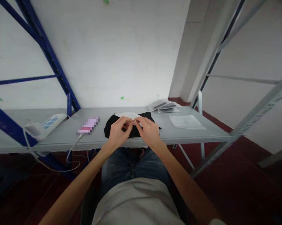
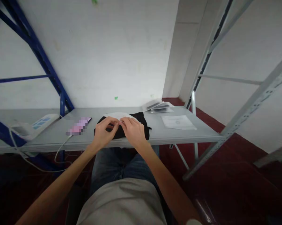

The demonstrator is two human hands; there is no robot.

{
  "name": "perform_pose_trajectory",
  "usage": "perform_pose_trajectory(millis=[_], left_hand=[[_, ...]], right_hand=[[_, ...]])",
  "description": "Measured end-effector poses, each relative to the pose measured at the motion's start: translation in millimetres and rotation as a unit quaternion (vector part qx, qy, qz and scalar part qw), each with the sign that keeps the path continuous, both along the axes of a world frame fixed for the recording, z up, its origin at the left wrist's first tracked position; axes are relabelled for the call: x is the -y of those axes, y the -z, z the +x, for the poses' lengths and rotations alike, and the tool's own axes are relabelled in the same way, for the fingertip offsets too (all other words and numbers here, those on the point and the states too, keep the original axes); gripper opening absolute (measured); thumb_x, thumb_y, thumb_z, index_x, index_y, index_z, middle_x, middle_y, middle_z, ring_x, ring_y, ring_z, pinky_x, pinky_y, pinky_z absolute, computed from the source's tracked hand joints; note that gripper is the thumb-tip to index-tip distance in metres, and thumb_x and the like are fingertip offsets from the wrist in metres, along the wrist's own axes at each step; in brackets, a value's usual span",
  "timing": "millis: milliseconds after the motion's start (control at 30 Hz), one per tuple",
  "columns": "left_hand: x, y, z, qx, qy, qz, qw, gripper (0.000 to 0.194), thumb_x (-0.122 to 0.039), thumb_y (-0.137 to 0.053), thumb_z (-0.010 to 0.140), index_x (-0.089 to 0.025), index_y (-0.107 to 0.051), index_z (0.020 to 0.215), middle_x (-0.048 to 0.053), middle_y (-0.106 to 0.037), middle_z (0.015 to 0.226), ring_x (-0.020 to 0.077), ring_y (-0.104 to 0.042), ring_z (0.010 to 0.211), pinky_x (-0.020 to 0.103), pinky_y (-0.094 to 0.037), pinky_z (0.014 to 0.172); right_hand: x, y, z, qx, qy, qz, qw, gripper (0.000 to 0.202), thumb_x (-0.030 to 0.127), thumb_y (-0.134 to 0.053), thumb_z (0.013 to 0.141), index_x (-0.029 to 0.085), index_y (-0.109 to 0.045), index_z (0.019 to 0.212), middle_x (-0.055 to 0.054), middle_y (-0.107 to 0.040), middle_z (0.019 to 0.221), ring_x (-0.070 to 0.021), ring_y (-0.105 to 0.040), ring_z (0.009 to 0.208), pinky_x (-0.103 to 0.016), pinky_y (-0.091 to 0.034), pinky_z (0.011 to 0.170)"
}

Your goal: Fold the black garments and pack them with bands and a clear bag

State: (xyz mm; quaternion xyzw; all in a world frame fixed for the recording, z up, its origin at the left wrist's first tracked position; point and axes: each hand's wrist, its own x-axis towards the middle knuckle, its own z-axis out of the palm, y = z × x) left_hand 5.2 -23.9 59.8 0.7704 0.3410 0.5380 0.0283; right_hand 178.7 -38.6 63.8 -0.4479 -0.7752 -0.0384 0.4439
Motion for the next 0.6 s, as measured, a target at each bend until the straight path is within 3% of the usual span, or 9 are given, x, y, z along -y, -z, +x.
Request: perform_pose_trajectory(millis=[167,300,600], left_hand=[[0,-1.0,0,0.002,0.011,-0.012,1.000,0.015,-0.031,-0.061,0.099,-0.022,-0.074,0.099,0.002,-0.068,0.086,0.0130,-0.066,0.075,0.022,-0.059,0.063],[0,-1.7,-1,-0.001,0.021,-0.015,1.000,0.021,-0.037,-0.061,0.100,-0.022,-0.076,0.098,0.003,-0.069,0.087,0.0140,-0.067,0.076,0.023,-0.060,0.064],[8,-9.1,4,0.037,0.024,0.006,0.999,0.023,-0.037,-0.062,0.101,-0.022,-0.077,0.091,0.004,-0.075,0.088,0.0158,-0.069,0.079,0.027,-0.060,0.070]], right_hand=[[-9,11.0,2,-0.092,-0.067,-0.022,0.993,0.023,0.037,-0.052,0.107,0.026,-0.069,0.119,-0.006,-0.077,0.111,-0.0202,-0.072,0.100,-0.032,-0.055,0.094],[-13,14.7,5,-0.150,-0.114,-0.029,0.982,0.026,0.043,-0.053,0.105,0.025,-0.071,0.111,-0.005,-0.077,0.110,-0.0198,-0.073,0.096,-0.032,-0.059,0.091],[-7,12.5,0,-0.167,-0.106,-0.020,0.980,0.033,0.048,-0.049,0.106,0.025,-0.072,0.102,-0.006,-0.077,0.102,-0.0199,-0.073,0.093,-0.031,-0.061,0.086]])
